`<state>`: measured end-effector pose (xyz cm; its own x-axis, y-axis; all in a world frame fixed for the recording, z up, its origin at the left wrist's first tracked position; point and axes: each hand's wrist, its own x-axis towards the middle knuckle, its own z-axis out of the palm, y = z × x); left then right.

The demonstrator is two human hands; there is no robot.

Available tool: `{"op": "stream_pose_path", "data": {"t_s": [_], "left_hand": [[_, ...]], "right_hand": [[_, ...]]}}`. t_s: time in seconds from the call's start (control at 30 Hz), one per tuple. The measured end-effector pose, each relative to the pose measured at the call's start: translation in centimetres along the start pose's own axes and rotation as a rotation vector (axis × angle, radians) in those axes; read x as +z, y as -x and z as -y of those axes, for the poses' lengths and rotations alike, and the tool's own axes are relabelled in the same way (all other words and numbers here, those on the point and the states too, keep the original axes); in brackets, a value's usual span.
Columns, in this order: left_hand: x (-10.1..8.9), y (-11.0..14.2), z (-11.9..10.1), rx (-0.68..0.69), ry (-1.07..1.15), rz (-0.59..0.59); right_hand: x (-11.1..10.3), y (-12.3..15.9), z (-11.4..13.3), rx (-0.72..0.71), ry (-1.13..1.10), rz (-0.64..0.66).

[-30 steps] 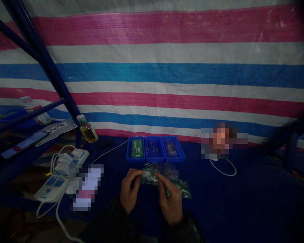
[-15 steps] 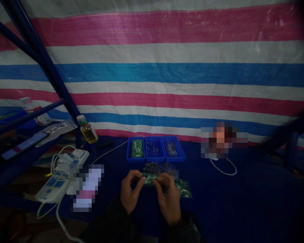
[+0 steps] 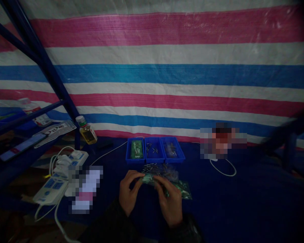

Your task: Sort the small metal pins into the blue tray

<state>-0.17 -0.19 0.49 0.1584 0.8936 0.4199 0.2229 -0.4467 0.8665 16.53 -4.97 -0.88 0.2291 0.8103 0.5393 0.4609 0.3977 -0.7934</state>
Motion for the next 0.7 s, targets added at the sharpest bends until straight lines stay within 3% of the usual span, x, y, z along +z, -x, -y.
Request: {"op": "stream_pose_path", "data": {"t_s": [0.13,0.43,0.57,0.63,0.7], "left_hand": [[0.0,0.2,-0.1,0.031,-0.053,-0.032],[0.3,0.7,0.3,-0.041,-0.012,-0.03],[-0.2,0.3,0.1,-0.094,-0.012,-0.113],[-0.9,-0.7,-0.5,-0.108,-0.04,-0.184],[-1.8,-2.5,-1.2,-0.097,-0.061,-0.217]], "right_hand": [[0.0,-0.3,0.5,-0.016,0.007,-0.038],[0.3,-0.2,0.5,-0.04,0.007,-0.043],[0.1,0.0,0.3,-0.009,0.116,-0.233],[0.0,0.1,0.1,-0.027,0.188,-0.357],[0.0,0.2,-0.1,-0.083,0.218,-0.394]]}}
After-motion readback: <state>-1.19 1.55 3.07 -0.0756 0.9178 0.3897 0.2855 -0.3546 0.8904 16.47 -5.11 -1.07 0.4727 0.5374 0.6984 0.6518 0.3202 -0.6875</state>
